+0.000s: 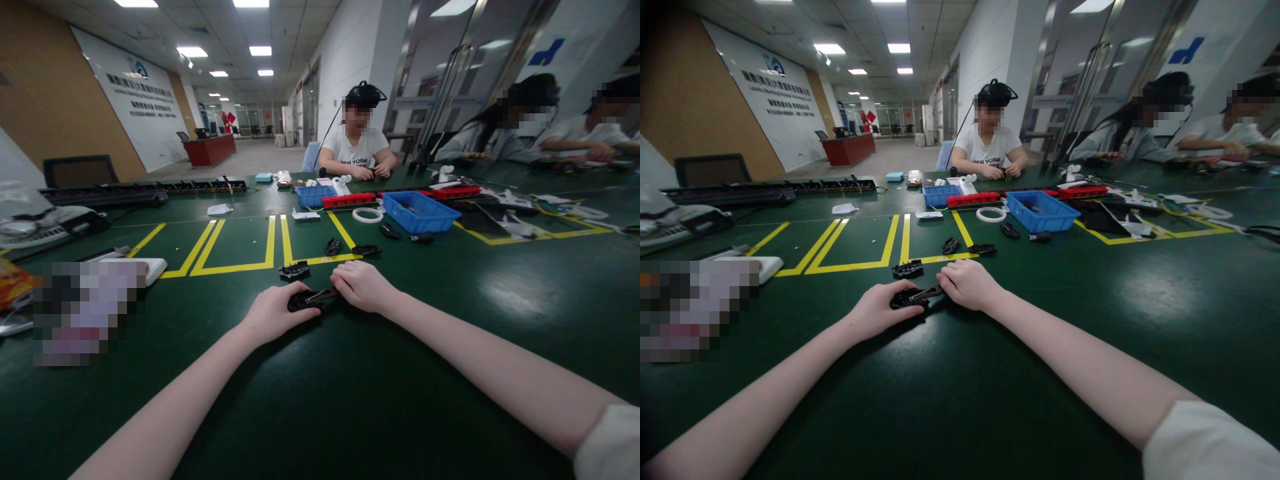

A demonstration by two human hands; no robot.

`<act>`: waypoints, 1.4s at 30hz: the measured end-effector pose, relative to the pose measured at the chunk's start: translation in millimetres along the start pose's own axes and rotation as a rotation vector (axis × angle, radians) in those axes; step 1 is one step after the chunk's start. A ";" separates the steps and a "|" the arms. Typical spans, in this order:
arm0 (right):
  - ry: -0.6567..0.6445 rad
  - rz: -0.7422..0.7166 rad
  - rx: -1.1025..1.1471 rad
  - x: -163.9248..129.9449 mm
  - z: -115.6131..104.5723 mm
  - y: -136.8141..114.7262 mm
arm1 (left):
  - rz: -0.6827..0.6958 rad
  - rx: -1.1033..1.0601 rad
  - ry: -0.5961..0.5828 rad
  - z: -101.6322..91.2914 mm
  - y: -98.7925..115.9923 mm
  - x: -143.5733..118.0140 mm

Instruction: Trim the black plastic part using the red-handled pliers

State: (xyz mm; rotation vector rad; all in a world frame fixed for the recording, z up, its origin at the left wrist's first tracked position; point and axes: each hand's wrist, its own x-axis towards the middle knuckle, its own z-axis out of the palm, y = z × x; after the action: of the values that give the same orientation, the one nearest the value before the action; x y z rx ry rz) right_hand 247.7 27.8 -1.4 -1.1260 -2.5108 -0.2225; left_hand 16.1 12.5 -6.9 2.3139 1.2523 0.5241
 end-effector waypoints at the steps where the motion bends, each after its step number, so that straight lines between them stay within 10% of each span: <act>1: -0.003 0.001 -0.001 0.0 -0.3 -0.5 | -0.001 0.001 -0.003 -0.2 0.3 -0.1; 42: -0.098 -0.021 -0.130 2.7 -9.3 -6.4 | 0.015 0.046 -0.024 -1.3 1.8 -1.1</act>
State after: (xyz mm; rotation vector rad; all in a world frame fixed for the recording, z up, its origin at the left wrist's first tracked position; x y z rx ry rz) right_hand 243.9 22.6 8.3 -1.1876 -2.6280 -0.3492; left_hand 16.1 11.0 -4.9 2.3627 1.2492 0.4759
